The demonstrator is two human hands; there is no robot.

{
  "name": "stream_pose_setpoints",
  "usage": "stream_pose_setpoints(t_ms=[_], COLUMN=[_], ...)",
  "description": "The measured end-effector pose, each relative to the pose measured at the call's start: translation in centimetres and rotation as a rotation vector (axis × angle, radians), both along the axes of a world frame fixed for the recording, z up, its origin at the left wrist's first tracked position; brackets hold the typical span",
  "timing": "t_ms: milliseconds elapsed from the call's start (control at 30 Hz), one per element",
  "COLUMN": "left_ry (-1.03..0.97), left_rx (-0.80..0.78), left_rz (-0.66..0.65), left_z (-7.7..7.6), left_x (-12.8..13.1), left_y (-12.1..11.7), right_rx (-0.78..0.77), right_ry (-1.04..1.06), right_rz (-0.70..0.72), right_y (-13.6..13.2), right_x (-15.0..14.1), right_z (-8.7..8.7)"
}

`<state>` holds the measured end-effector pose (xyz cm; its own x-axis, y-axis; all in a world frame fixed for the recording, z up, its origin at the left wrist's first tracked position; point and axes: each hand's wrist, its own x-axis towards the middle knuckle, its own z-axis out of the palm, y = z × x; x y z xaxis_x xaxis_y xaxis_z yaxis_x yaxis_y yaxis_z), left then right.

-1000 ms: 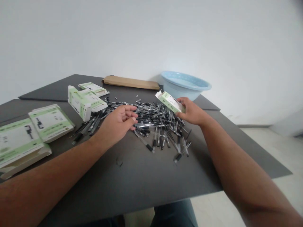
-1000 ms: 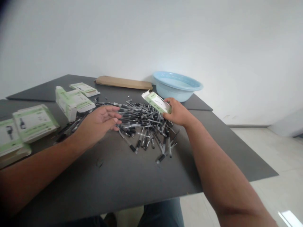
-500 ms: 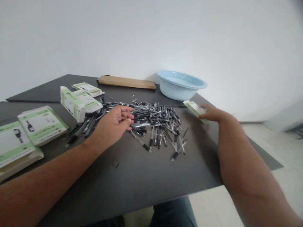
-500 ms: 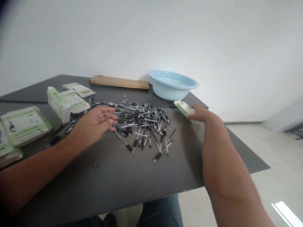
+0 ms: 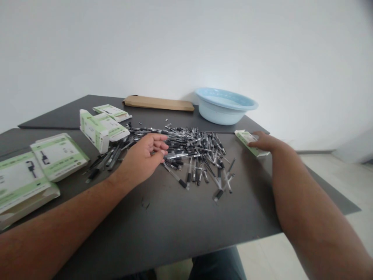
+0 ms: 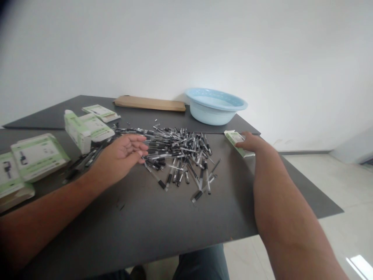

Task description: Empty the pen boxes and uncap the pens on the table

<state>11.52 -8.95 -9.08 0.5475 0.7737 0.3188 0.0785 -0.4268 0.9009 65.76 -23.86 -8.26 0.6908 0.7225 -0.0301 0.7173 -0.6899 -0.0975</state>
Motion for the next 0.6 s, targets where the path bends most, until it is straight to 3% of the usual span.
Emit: stream_pose_setpoints(t_ms=[333, 600], left_ry=[0.019, 0.038], left_rx=[0.047, 0.088], left_rz=[-0.006, -0.016], left_z=[0.4, -0.4], left_x=[0.0, -0.2], left_y=[-0.4, -0.1], right_rx=[-0.044, -0.061], right_ry=[0.032, 0.024], right_rz=[0.006, 0.086], right_y=[0.3, 0.2], right_x=[-1.4, -2.3], right_z=[0.4, 0.9])
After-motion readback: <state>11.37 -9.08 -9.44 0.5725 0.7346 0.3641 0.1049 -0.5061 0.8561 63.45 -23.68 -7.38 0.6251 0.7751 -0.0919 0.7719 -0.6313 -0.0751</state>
